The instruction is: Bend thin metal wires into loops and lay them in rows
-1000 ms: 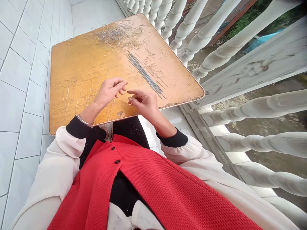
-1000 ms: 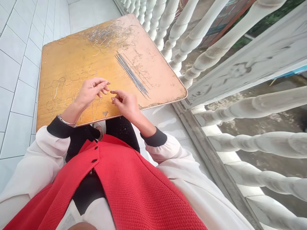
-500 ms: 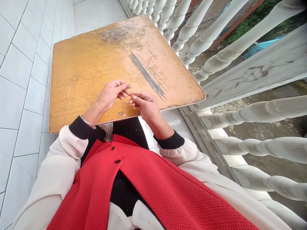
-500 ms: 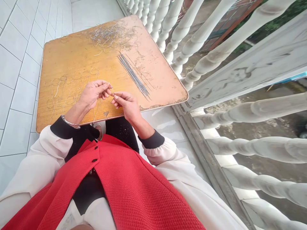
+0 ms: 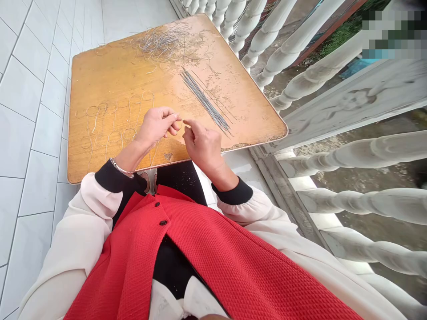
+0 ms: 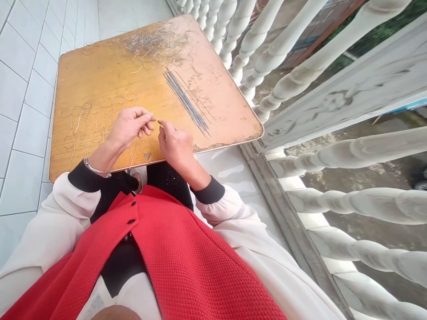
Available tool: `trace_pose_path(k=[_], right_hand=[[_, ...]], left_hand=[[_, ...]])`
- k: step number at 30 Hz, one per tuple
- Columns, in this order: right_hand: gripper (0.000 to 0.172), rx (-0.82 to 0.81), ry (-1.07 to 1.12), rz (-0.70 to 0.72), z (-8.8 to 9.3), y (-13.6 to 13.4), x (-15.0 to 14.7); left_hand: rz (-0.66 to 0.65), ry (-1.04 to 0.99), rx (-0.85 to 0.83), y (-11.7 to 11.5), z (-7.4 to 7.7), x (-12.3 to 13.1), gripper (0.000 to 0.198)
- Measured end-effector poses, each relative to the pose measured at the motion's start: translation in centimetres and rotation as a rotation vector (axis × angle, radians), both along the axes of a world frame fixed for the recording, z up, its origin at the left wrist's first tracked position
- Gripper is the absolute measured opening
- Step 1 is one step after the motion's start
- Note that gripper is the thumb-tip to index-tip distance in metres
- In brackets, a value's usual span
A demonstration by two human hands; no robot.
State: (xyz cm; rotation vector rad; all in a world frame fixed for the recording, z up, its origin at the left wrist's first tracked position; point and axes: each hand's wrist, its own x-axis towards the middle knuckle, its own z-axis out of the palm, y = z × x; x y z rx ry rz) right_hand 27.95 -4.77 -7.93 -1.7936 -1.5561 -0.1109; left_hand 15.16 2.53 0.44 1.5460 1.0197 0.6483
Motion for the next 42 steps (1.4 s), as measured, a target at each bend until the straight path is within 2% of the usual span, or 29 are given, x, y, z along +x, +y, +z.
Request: trace_pose_path(k=[3, 6, 13, 21, 27, 33, 42], right_hand=[[0.037, 0.001, -0.056, -0.032, -0.1, 0.3, -0.3], [0.035, 0.003, -0.011, -0.047, -0.2, 0.3, -0.5], [0.030, -0.006, 0.216, 0.011, -0.7, -0.3, -0.3], [0.026, -0.001, 0.417, 0.122, 0.4, -1.0, 0.1], [0.031, -0.029, 0.698, 0.200, 0.7, -0.4, 0.1], [0.032, -0.090, 0.910, 0.231, 1.3, 0.0, -0.1], [0.031, -0.098, 0.936, 0.225, 1.2, 0.1, 0.0]], left_hand=[[0.013, -0.003, 0.005, 0.0, -0.2, 0.0, 0.028], [0.013, -0.018, 0.021, 0.0, -0.6, 0.1, 0.029], [-0.027, -0.007, 0.043, 0.4, -1.0, 0.1, 0.027], [-0.007, 0.019, 0.007, 0.6, -0.9, 0.1, 0.025], [-0.020, -0.050, -0.056, 0.3, -0.9, 0.3, 0.027], [-0.010, -0.020, -0.032, 0.5, -0.6, -0.5, 0.020], [-0.027, -0.002, -0.004, 0.8, -0.9, -2.1, 0.016]])
